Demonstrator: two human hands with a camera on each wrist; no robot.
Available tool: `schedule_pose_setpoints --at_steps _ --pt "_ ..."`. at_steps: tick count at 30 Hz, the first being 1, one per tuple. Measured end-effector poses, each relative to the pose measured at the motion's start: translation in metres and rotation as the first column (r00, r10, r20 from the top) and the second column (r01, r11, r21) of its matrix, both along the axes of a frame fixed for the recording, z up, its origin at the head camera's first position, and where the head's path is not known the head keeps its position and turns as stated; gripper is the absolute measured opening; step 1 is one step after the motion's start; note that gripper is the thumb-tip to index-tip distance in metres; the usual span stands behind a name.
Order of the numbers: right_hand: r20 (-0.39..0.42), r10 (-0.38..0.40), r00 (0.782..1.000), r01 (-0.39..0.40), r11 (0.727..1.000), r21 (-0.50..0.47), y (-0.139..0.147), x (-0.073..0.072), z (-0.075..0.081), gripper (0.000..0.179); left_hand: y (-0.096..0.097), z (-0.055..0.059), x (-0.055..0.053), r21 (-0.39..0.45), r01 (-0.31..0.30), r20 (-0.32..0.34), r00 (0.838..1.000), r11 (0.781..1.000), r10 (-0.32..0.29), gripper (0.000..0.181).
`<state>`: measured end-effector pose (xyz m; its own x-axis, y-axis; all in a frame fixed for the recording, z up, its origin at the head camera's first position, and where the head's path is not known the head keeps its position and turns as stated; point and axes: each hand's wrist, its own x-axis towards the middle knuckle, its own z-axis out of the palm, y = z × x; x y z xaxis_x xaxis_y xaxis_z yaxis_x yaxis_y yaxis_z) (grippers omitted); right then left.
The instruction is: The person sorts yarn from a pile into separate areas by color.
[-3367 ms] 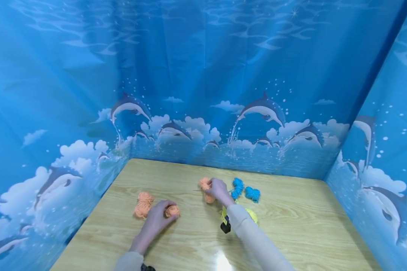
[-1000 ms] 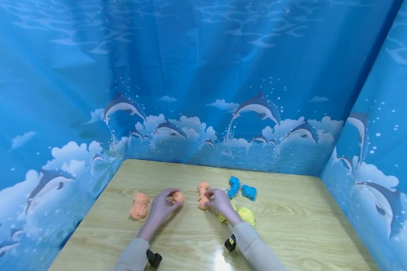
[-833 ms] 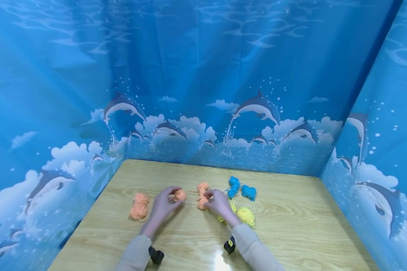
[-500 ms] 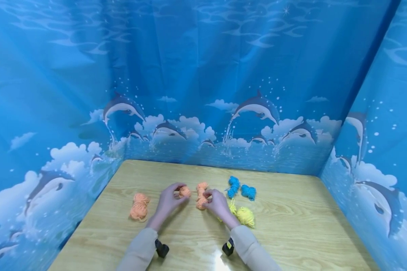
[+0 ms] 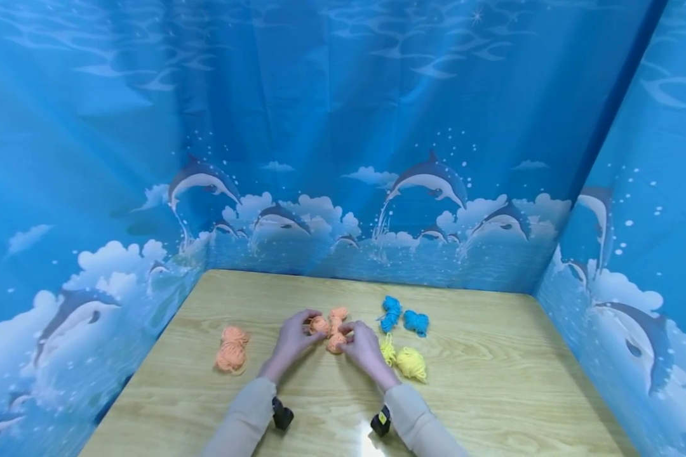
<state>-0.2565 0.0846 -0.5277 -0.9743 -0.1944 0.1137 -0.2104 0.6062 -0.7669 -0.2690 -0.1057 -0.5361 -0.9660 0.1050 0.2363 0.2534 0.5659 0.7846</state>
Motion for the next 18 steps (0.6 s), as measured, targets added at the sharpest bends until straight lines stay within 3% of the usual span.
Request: schedule_pose_setpoints --at_steps 6,18 --pt "-0.027 -0.013 1.0 0.013 0.999 0.035 -0.0014 0.0009 0.0002 0.031 0.0014 -0.0038 -0.0014 -0.073 -0.019 -0.007 1.0 0.997 0.019 0.044" --pt "-0.039 -0.02 0.999 0.022 0.999 0.048 -0.0022 0.0007 -0.0023 0.031 -0.0085 0.0034 0.0063 -0.018 -0.016 0.02 1.0 1.0 0.016 0.048"
